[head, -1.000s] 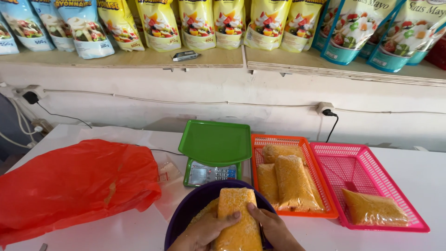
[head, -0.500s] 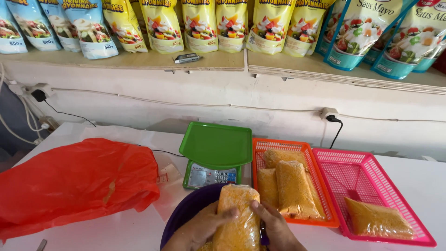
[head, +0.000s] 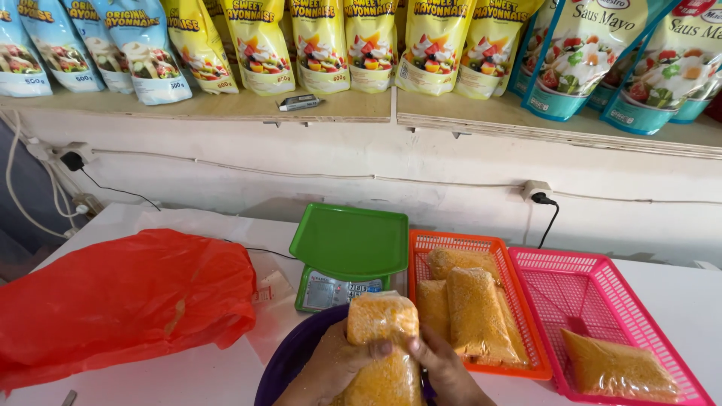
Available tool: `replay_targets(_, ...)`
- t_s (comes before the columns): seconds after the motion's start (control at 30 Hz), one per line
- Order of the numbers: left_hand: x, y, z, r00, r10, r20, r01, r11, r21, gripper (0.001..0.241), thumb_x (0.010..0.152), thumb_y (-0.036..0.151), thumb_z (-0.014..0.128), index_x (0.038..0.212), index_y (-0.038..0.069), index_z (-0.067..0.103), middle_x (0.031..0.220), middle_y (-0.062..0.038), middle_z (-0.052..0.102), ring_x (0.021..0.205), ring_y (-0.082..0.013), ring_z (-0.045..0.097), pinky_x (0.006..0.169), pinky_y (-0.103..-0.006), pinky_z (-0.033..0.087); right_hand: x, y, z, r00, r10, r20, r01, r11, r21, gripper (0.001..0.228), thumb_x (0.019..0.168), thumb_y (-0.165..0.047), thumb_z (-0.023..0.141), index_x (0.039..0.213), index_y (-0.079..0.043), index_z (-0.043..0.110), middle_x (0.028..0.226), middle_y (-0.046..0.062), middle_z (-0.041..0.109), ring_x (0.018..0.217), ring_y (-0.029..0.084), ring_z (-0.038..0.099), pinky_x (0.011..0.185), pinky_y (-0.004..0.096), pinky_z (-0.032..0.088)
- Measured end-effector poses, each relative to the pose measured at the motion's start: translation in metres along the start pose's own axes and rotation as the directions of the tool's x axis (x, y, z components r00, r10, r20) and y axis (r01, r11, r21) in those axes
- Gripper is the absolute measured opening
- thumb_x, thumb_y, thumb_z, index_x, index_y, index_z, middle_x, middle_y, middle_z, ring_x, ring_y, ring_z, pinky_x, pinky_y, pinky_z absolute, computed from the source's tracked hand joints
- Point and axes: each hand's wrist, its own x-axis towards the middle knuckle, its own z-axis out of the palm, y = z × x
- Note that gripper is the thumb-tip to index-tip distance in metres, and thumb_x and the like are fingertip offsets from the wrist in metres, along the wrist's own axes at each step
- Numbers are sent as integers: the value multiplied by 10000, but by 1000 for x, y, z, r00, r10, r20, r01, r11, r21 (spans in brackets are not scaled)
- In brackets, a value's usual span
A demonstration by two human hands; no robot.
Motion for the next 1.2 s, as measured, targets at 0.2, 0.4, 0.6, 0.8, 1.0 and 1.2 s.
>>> replay_targets(0.2, 18, -3, -5, 948, -277, -159, 254, 956, -147, 787, 721, 506, 834, 1292, -12, 677, 1063, -158, 773, 960, -295, 732, 781, -400, 606, -18, -16, 20, 941, 136, 310, -128, 991, -45, 903, 759, -306, 854, 1475, 30, 419, 1359, 199, 638, 1275, 323, 621, 1110, 440, 489)
replay_targets(0.4, 11, 9, -3, 963, -258, 80, 248, 962, 113, 910, 629, 350, 928, 1412, 121, 525, 1266, -74, 730, 1182, -215, 706, 979, -353, 592, -14, -3, -12, 966, 209, 152, -201, 977, -63, 849, 796, -376, 791, 1468, 36, 475, 1351, 198, 688, 1250, 295, 673, 1082, 422, 519)
replay_targets(0.6, 35, -25, 4, 957, -272, 103, 286, 946, -151, 758, 711, 294, 888, 1340, 30, 556, 1212, -132, 728, 1129, -293, 712, 989, -452, 577, -23, -23, -31, 949, 307, -75, -314, 944, -99, 779, 808, -492, 723, 1439, -73, 542, 1176, 145, 754, 957, 219, 701, 752, 335, 555)
replay_targets(0.8, 63, -31, 31, 982, -185, 45, 188, 915, -357, 665, 814, 325, 798, 1336, 8, 535, 1216, -150, 707, 1130, -292, 701, 968, -457, 588, -29, -8, -78, 999, -12, 51, -8, 928, 373, 742, 837, -591, 650, 1324, -40, 550, 944, 109, 677, 791, 197, 689, 638, 339, 569)
replay_targets(1.0, 93, -25, 79, 957, -290, -19, 279, 937, -211, 722, 789, 404, 776, 1374, 72, 513, 1262, -127, 689, 1152, -256, 716, 979, -454, 606, -23, -16, -83, 933, -22, -359, 48, 997, 63, 601, 861, -359, 688, 1356, -42, 566, 1006, 96, 724, 747, 180, 675, 575, 350, 536)
replay_targets(1.2, 134, -22, 102, 961, -267, -72, 241, 937, -253, 793, 794, 633, 622, 1395, 137, 475, 1267, -118, 653, 1202, -276, 662, 930, -463, 610, -24, -52, -113, 941, -146, -306, 222, 948, 229, 659, 873, -365, 640, 1418, -35, 472, 1143, 167, 688, 960, 264, 718, 753, 420, 607)
